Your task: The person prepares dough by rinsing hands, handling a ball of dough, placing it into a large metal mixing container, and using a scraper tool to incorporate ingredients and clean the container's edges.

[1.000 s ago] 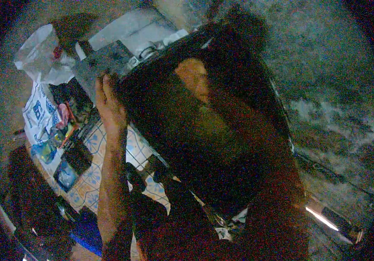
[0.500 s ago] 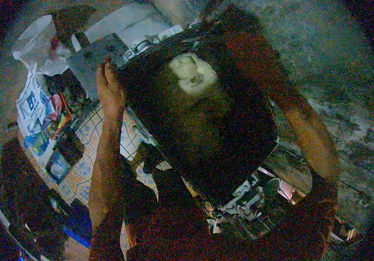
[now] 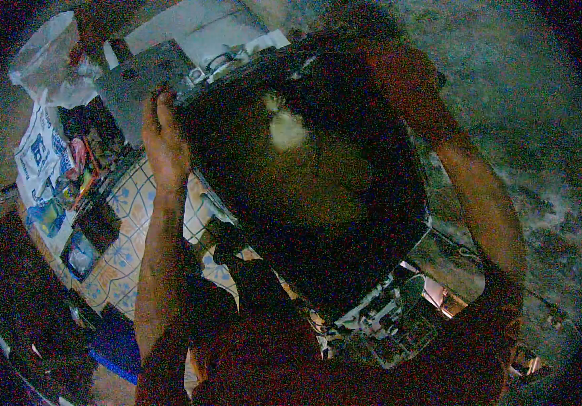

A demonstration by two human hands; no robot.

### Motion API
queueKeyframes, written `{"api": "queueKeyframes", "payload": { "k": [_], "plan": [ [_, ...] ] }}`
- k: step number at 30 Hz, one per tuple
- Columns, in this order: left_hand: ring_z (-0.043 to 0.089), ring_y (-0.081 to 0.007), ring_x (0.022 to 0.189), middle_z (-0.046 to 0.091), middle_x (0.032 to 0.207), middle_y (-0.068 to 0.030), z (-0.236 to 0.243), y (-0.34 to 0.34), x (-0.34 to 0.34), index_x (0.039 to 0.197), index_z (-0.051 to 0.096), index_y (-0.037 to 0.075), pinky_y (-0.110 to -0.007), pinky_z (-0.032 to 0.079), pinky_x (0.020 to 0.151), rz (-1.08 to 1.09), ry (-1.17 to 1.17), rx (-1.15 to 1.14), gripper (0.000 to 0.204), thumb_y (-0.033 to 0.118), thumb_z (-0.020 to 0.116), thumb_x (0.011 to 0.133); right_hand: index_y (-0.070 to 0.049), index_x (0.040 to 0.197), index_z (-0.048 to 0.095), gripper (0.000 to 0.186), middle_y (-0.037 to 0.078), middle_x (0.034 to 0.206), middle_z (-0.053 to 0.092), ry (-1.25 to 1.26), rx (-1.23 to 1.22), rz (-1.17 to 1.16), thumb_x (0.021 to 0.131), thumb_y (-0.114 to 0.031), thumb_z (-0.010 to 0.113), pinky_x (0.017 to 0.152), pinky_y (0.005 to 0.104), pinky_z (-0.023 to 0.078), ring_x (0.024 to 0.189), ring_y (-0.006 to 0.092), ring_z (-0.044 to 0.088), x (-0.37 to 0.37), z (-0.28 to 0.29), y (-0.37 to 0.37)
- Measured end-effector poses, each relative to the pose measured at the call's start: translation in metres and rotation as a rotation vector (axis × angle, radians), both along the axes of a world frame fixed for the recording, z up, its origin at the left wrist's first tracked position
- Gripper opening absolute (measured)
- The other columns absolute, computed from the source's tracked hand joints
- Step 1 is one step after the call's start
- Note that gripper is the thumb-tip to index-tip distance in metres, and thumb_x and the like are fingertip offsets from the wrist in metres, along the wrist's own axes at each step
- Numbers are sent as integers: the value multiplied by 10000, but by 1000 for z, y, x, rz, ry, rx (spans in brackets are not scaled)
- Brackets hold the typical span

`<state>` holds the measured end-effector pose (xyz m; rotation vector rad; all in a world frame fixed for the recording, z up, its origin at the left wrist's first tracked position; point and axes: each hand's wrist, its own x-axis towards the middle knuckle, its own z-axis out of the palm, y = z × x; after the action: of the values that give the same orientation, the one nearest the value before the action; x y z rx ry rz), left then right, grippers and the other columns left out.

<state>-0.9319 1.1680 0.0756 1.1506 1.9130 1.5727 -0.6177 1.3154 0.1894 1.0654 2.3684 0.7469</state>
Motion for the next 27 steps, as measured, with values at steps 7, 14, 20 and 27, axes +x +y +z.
{"api": "queueKeyframes", "payload": {
  "k": [7,14,20,27],
  "plan": [
    [590,-344,1074,619,1149,-244,-10,-1,0,1237,542,-43,-393,424,965,15,-182,-52,422,300,406,1034,-96,1250,533,358,153,921,662,17,26,271,892,-96,546,656,458,550,798,325,684,-12,10,-1],
    [566,-303,1104,608,1180,-209,-1,-1,5,1238,544,-51,-362,402,997,16,-231,12,420,294,408,1041,-85,1200,597,311,192,931,668,98,-4,60,901,-157,552,650,489,547,759,358,684,-19,-56,23],
    [571,-315,1124,601,1212,-228,-2,-2,4,1258,537,-46,-375,406,994,-11,-239,9,423,289,412,1032,-59,1122,643,290,188,897,690,502,-77,-12,880,-199,568,669,470,555,758,377,676,-74,-96,-11],
    [590,-417,1095,618,1177,-275,7,-8,-7,1254,554,-40,-429,431,965,16,32,-6,400,255,421,1019,-84,1043,666,217,154,785,679,131,-513,-139,868,-116,542,617,448,561,722,347,683,74,-27,37]
  ]
}}
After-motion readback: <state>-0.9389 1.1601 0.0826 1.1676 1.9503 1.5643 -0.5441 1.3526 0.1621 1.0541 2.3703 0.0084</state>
